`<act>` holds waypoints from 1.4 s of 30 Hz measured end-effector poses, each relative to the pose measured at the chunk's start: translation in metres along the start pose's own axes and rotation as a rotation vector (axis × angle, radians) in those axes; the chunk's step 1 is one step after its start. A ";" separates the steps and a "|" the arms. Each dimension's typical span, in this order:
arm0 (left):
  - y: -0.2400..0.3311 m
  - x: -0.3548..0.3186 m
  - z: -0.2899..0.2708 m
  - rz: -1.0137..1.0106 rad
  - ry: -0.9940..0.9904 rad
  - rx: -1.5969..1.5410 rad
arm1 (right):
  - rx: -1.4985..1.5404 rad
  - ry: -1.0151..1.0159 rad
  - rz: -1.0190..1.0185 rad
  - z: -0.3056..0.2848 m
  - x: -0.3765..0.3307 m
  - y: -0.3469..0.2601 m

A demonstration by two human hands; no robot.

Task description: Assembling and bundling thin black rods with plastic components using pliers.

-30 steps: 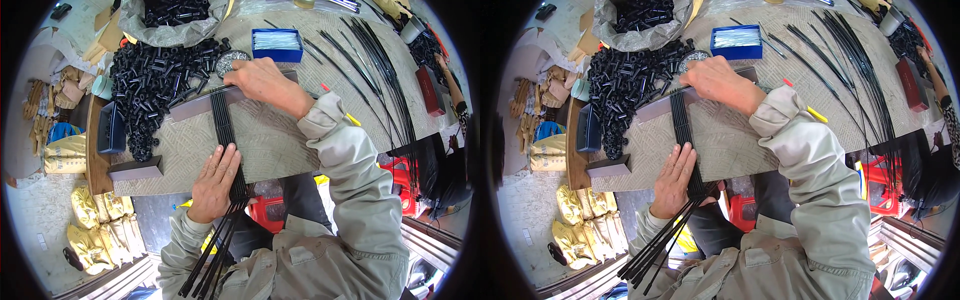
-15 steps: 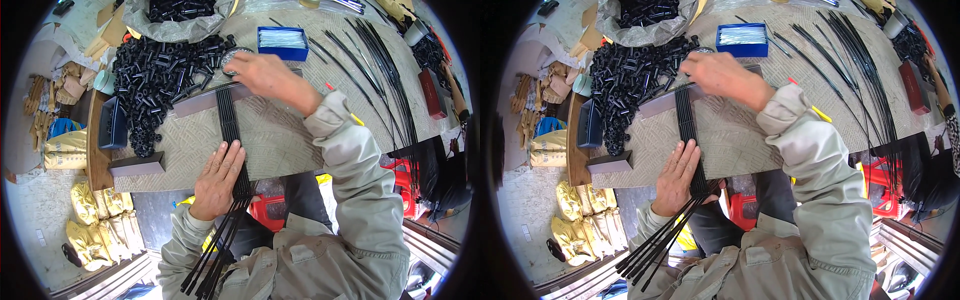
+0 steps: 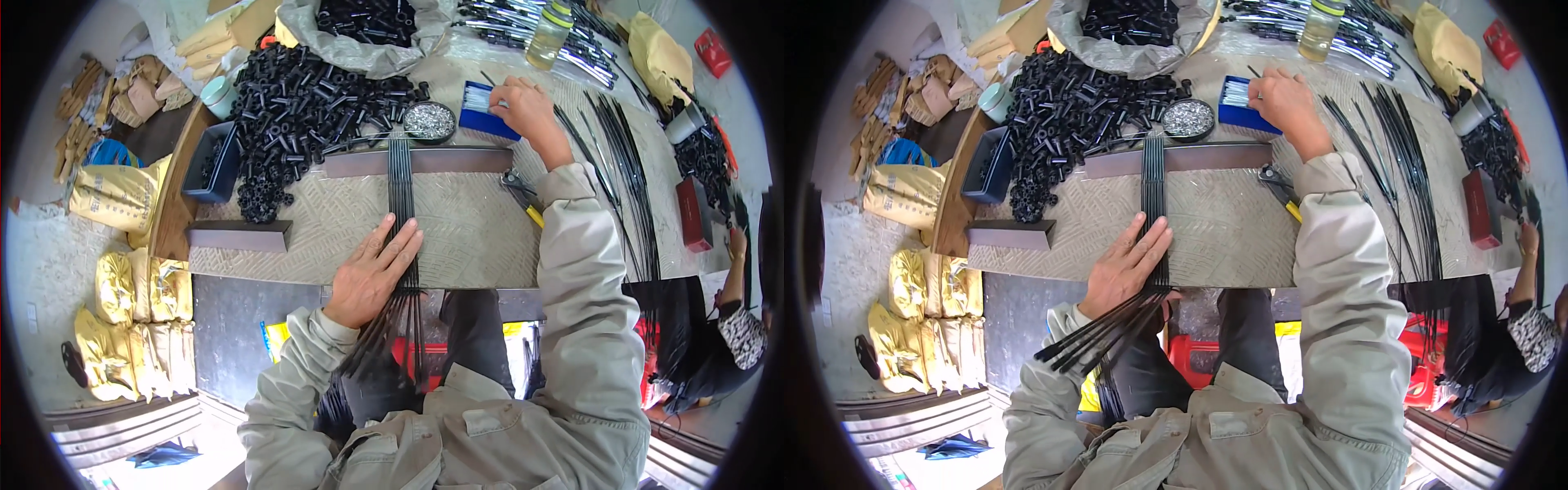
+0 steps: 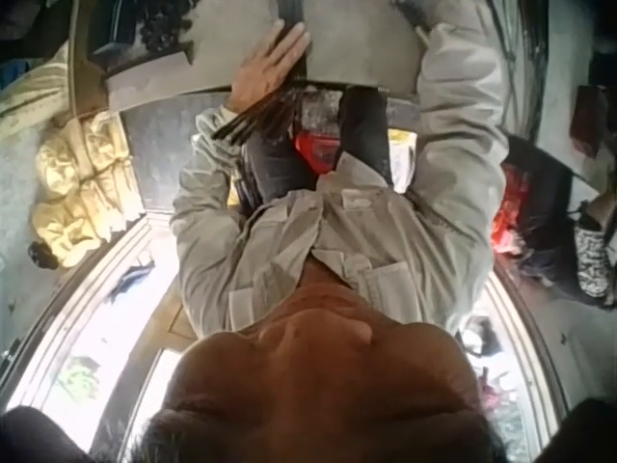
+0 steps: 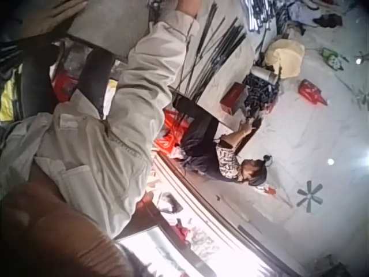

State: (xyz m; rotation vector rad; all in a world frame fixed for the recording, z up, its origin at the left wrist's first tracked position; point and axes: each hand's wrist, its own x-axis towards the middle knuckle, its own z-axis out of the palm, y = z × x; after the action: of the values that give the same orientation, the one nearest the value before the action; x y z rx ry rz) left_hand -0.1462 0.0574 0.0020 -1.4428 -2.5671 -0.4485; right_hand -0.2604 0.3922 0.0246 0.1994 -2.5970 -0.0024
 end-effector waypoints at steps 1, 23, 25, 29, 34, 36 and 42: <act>-0.002 -0.003 0.002 0.020 0.002 0.052 | -0.005 0.000 -0.017 0.001 0.002 0.002; 0.060 -0.001 -0.101 0.018 0.359 -1.198 | 0.538 0.323 -0.361 -0.226 -0.123 -0.180; 0.066 -0.001 -0.106 -0.005 0.386 -1.100 | 0.463 0.344 -0.323 -0.222 -0.129 -0.184; 0.072 -0.005 -0.106 -0.043 0.424 -1.062 | 0.503 0.345 -0.247 -0.202 -0.128 -0.184; 0.074 -0.004 -0.105 -0.051 0.427 -1.140 | 0.986 0.381 -0.282 -0.186 -0.121 -0.181; 0.073 -0.003 -0.105 -0.047 0.427 -1.126 | 1.020 0.385 -0.252 -0.186 -0.123 -0.184; 0.071 -0.006 -0.108 -0.053 0.391 -1.013 | 0.582 0.460 -0.355 -0.200 -0.125 -0.178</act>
State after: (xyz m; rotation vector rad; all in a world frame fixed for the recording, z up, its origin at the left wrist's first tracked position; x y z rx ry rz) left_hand -0.0825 0.0509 0.1146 -1.2713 -2.0824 -2.0016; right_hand -0.0272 0.2419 0.1250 0.7679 -2.0130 0.6016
